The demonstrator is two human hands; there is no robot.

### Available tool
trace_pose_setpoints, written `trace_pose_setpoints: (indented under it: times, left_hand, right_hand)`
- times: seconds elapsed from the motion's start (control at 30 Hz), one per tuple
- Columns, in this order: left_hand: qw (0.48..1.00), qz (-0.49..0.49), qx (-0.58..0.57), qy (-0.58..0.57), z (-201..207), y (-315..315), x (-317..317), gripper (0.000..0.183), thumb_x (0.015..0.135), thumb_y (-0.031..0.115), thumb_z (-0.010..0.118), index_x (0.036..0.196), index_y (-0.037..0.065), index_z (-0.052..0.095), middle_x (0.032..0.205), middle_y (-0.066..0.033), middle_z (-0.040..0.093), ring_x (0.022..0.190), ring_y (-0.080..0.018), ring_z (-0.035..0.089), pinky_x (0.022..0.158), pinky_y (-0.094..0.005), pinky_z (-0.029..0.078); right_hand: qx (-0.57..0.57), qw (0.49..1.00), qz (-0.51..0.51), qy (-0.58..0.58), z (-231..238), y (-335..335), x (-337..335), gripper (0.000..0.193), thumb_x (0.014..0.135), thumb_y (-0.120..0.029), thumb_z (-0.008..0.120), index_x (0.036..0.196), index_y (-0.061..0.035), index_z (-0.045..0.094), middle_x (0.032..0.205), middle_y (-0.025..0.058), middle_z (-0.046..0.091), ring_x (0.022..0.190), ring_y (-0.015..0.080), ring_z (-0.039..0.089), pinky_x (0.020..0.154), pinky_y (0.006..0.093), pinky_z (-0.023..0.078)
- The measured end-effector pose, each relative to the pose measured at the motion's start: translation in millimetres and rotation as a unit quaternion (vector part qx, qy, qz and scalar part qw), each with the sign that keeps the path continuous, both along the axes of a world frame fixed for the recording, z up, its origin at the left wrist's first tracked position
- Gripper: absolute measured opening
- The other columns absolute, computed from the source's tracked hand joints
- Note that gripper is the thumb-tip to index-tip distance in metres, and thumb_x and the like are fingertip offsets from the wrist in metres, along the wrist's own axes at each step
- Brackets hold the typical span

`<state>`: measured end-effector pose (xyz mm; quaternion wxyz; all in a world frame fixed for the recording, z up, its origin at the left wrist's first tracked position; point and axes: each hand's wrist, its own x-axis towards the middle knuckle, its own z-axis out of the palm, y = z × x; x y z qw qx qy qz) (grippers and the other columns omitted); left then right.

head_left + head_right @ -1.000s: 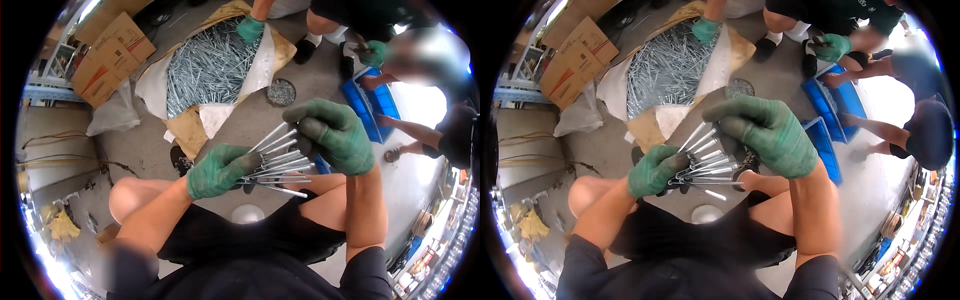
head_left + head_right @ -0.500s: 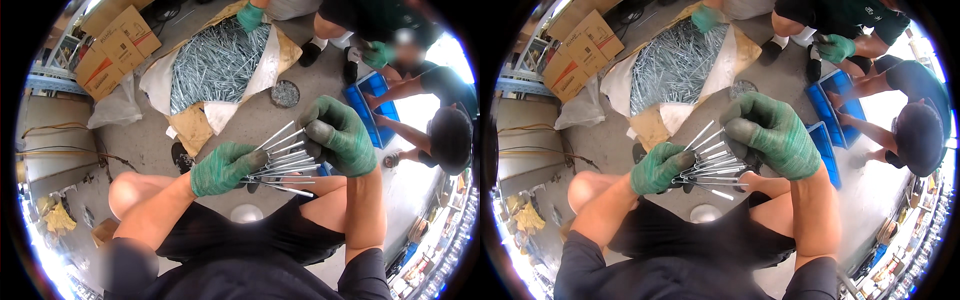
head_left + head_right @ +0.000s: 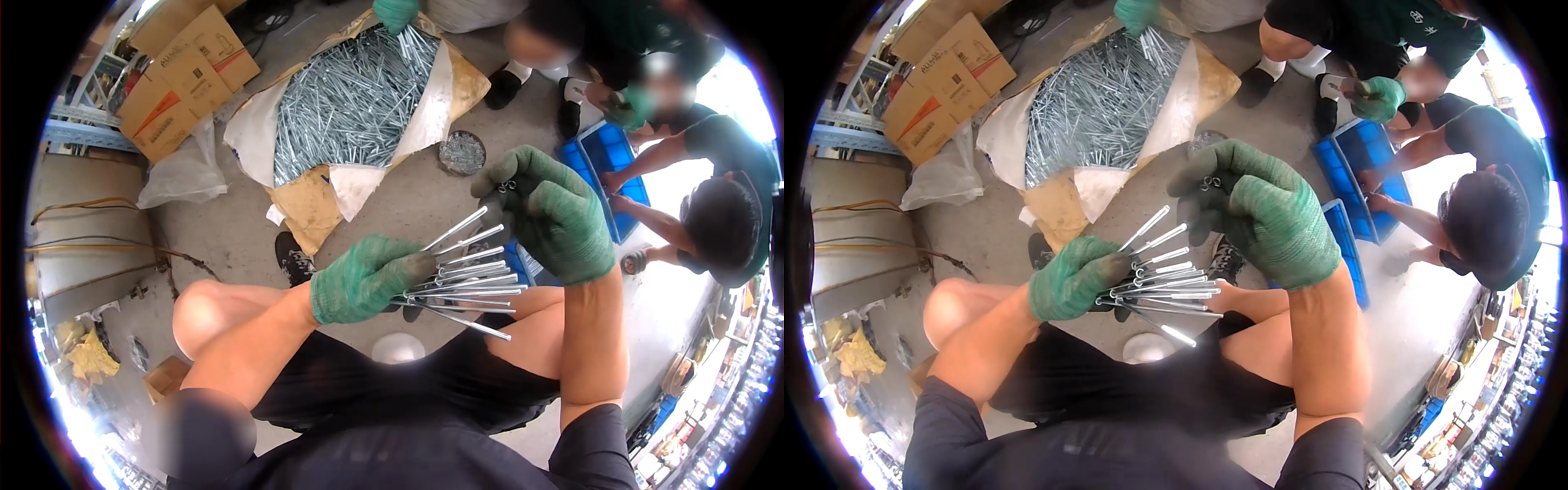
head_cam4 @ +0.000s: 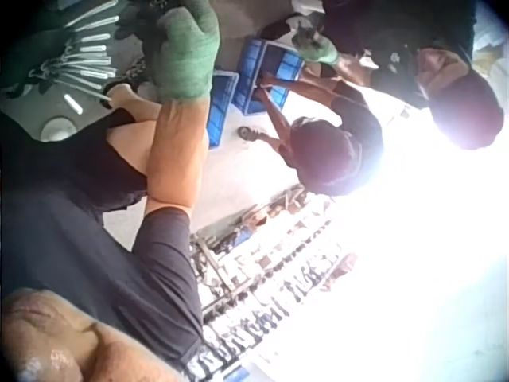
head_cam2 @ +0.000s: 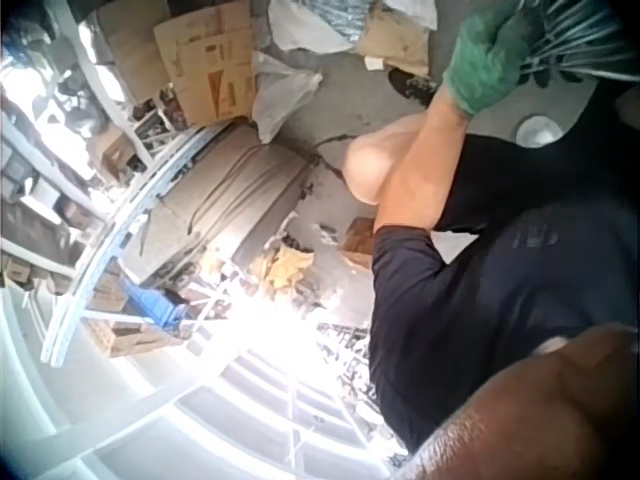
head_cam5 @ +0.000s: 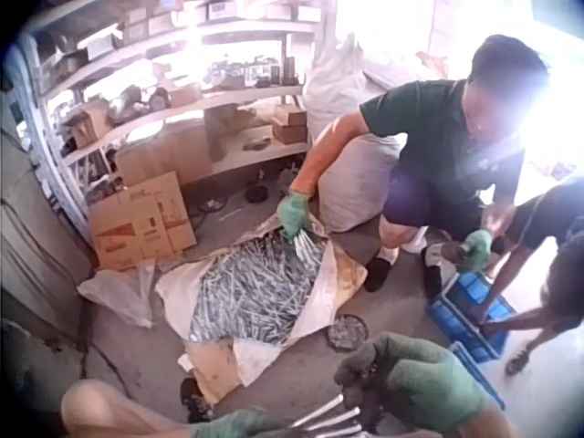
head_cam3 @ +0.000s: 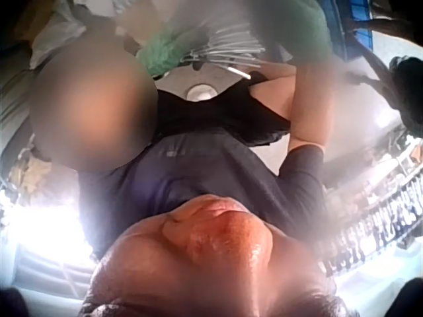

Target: The person sorts metal pins from a large bag by hand, picking up bunches of pins, aligning them, and placing them into blue plastic bins.

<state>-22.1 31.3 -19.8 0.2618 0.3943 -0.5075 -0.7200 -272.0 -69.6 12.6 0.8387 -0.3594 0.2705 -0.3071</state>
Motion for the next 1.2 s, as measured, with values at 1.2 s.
trace_pose_setpoints:
  times: [1.2]
  left_hand:
    - [0.996,-0.024,-0.074,-0.050,5,-1,-4,0.046,0.103,0.034,0.045,0.082,0.000,0.066,0.064,-0.0080,0.063,0.056,-0.0163,0.057,0.054,-0.0311,0.045]
  right_hand:
    - [-0.085,0.968,0.112,0.209,33,2,4,0.034,0.090,-0.030,0.071,0.104,0.0006,0.066,0.081,0.0024,0.065,0.061,0.0073,0.059,0.052,0.0208,0.046]
